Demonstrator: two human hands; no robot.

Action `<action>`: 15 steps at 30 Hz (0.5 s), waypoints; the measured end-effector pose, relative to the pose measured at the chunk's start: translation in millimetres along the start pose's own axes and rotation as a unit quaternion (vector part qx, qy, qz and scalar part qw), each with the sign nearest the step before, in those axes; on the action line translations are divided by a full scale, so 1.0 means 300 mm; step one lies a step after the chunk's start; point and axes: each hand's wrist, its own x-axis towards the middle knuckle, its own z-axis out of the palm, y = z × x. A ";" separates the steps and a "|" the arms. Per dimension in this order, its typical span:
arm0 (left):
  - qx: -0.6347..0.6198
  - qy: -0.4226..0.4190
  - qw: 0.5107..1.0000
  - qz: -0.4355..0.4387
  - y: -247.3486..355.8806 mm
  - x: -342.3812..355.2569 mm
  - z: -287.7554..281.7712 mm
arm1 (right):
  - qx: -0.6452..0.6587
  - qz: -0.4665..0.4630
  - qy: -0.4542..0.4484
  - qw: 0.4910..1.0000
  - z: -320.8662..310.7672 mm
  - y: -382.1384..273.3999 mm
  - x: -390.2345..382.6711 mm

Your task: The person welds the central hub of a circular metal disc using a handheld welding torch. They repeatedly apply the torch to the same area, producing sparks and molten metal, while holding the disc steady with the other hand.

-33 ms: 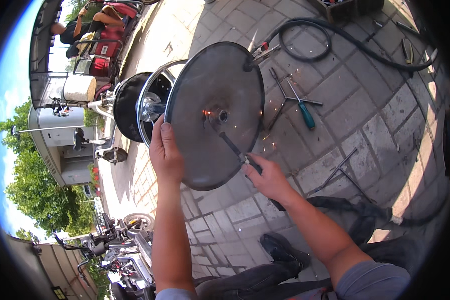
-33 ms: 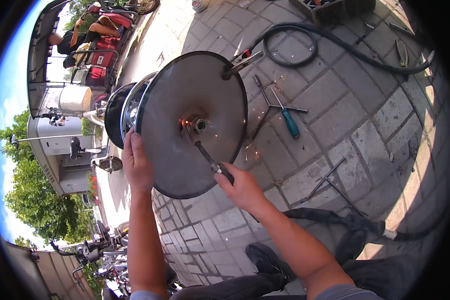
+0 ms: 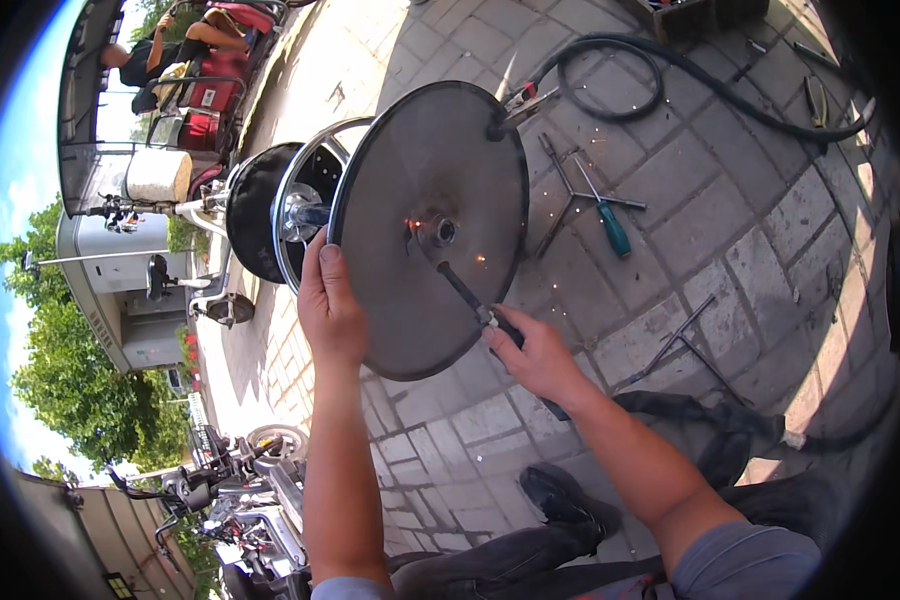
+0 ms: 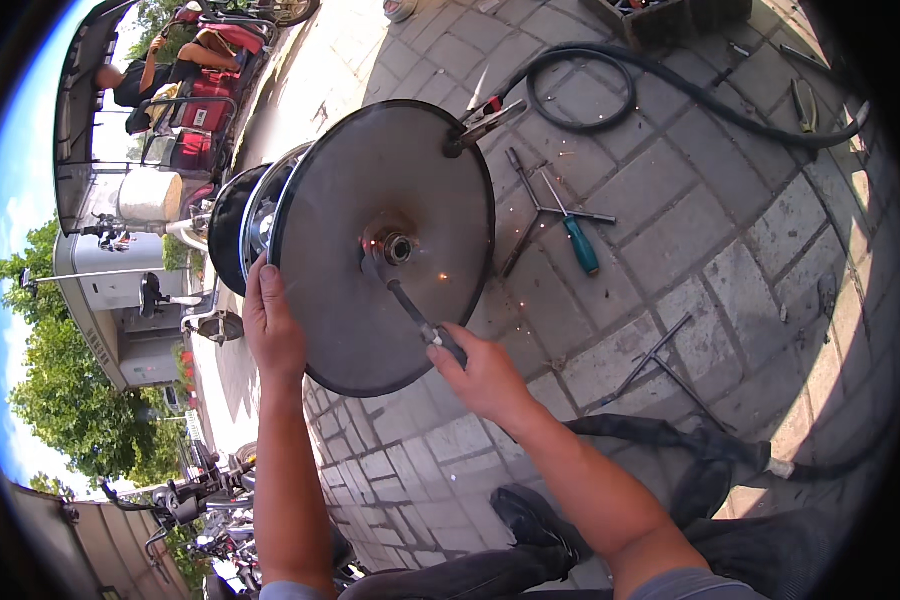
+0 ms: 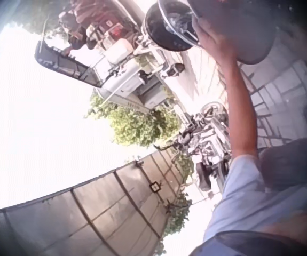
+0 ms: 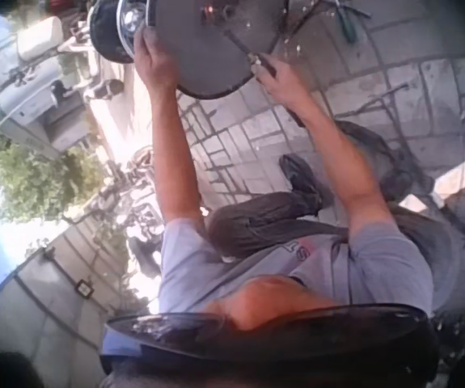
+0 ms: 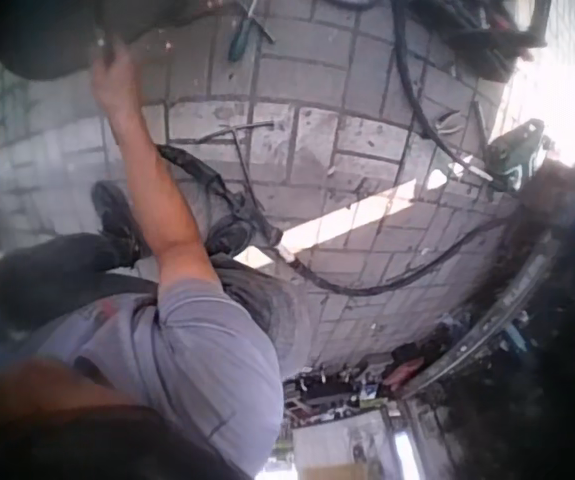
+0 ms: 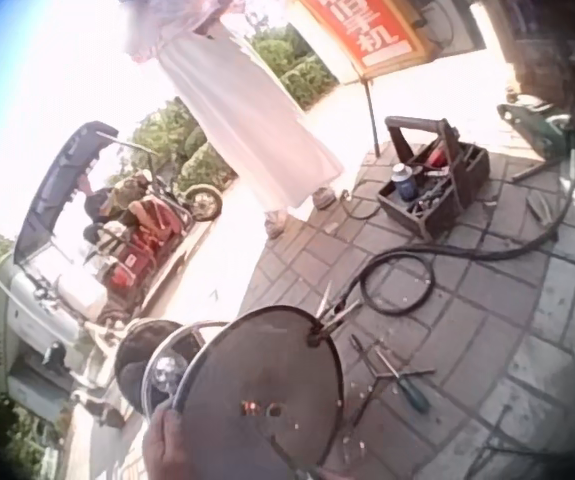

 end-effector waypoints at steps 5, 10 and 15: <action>-0.018 -0.003 1.000 0.004 -0.027 0.008 -0.011 | -0.002 -0.009 0.000 1.000 -0.002 -0.038 0.041; -0.012 -0.002 1.000 -0.001 -0.018 0.010 -0.007 | -0.020 -0.014 0.007 1.000 -0.003 -0.035 0.072; -0.005 0.002 1.000 0.000 -0.025 0.006 -0.008 | -0.012 0.047 -0.011 0.999 -0.012 -0.089 0.077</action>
